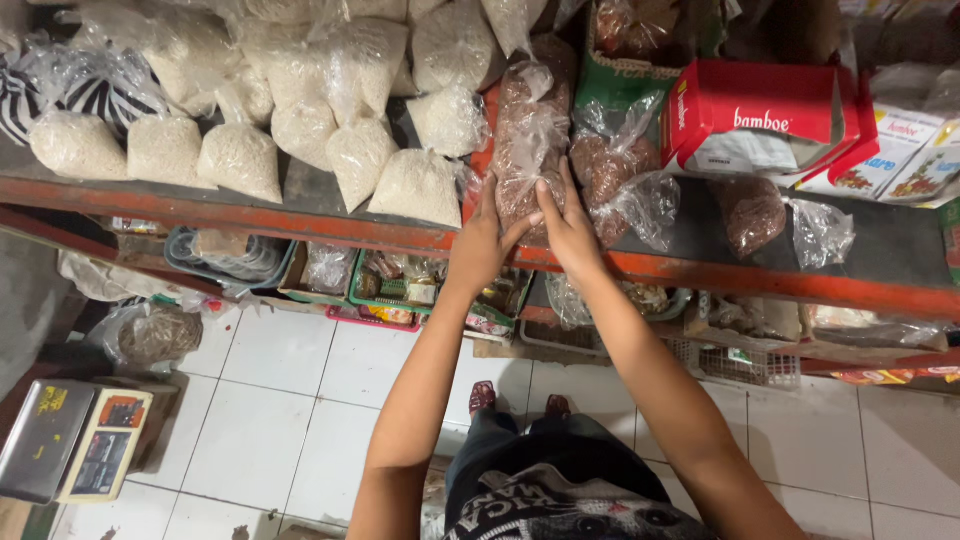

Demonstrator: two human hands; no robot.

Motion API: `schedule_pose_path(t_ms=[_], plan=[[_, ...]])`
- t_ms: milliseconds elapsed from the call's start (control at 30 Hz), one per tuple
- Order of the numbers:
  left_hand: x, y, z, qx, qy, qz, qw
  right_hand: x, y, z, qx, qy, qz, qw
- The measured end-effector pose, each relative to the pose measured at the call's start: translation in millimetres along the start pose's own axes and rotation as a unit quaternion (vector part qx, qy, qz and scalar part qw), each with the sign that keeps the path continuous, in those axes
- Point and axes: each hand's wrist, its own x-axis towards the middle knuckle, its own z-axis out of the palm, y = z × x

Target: The person organizes plastic bags containing rice and grains on shelves by sliding them into rows and stacking them.

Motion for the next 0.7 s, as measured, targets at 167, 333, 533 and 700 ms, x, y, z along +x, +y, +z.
schedule_pose_path(t_ms=[167, 333, 533, 700], plan=[[-26.4, 11.6, -5.9, -0.043, 0.044, -0.005, 0.998, -27.6, 7.6, 0.6, -0.063, -0.014, -0.112, 0.992], [-24.3, -0.2, 22.4, 0.121, 0.187, 0.052, 0.974, -21.9, 29.0, 11.7, -0.099, -0.026, -0.190, 0.976], [-9.2, -6.8, 31.1, 0.177, 0.172, -0.009, 0.969, -9.7, 38.6, 18.4, -0.113, 0.005, -0.199, 0.973], [-0.4, -9.5, 33.5, 0.206, 0.253, 0.062, 0.943, -5.9, 26.7, 16.2, -0.119, 0.003, -0.199, 0.973]])
